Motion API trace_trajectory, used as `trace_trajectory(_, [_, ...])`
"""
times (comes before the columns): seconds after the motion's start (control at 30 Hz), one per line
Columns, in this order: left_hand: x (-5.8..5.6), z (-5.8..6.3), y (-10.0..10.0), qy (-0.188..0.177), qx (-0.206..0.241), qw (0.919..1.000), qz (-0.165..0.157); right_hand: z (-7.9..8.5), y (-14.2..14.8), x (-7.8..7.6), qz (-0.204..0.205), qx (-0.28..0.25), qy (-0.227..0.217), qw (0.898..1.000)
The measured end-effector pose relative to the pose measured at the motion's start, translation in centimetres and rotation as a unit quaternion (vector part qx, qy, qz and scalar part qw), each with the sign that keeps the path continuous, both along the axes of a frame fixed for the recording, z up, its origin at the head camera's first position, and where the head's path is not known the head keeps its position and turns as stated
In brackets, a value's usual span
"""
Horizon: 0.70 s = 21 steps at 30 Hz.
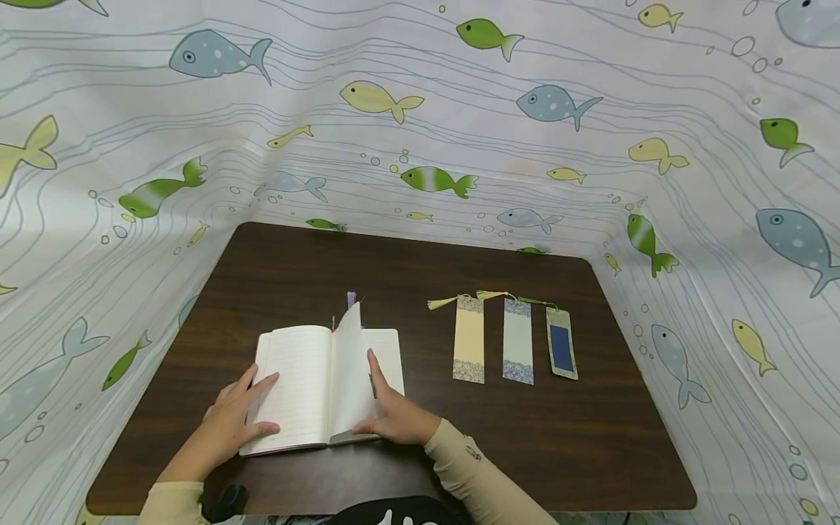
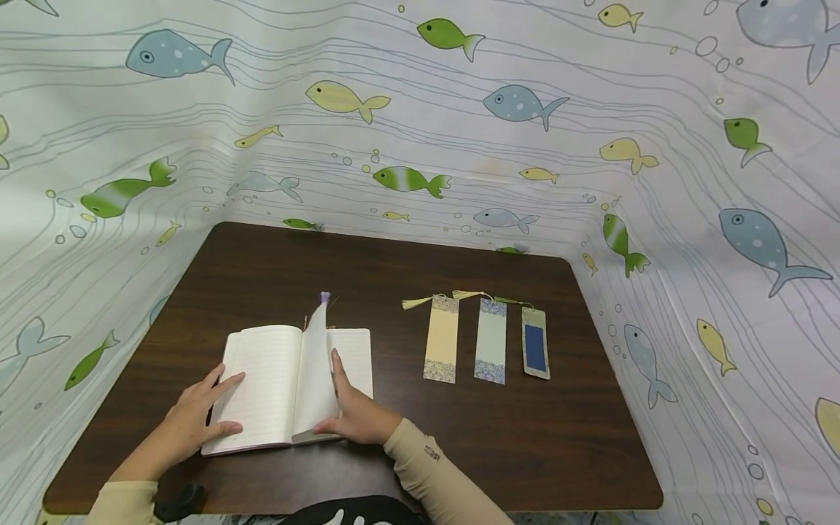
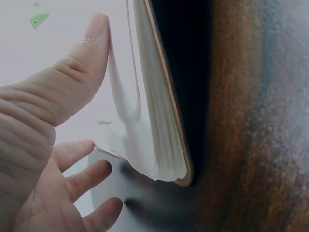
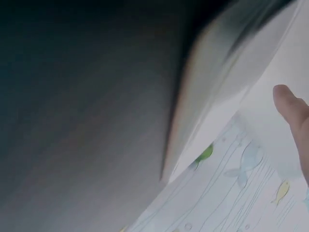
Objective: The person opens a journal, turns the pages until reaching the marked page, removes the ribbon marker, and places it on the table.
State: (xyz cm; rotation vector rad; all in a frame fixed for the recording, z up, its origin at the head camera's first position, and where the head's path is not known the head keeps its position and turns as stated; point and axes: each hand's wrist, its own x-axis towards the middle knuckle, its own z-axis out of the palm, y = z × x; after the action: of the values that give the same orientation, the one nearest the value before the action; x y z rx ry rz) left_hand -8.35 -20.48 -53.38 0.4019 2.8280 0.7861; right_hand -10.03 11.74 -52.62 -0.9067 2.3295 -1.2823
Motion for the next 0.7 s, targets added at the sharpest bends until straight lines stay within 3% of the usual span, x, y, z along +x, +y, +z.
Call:
trace_trajectory(0.1, [0.0, 0.0, -0.1, 0.004, 0.002, 1.0000, -0.004, 0.1, -0.9, 0.2, 0.033, -0.012, -0.023, 0.999])
trace_trajectory(0.23, [-0.1, 0.0, -0.1, 0.004, 0.003, 1.0000, -0.005, 0.2, -2.3, 0.2, 0.089, 0.039, 0.047, 0.994])
trace_trajectory(0.43, [0.1, 0.0, 0.0, 0.001, 0.009, 0.9999, 0.012, 0.0, -3.7, 0.6, 0.144, 0.167, 0.171, 0.960])
trace_trajectory(0.53, [0.2, 0.0, -0.2, -0.008, 0.014, 0.9997, 0.019, 0.1, -4.0, 0.8, 0.153, 0.212, 0.188, 0.947])
trace_trajectory(0.7, [0.2, -0.2, -0.6, 0.028, 0.030, 0.9990, 0.020, 0.1, -4.4, 1.1, 0.156, 0.240, 0.211, 0.935])
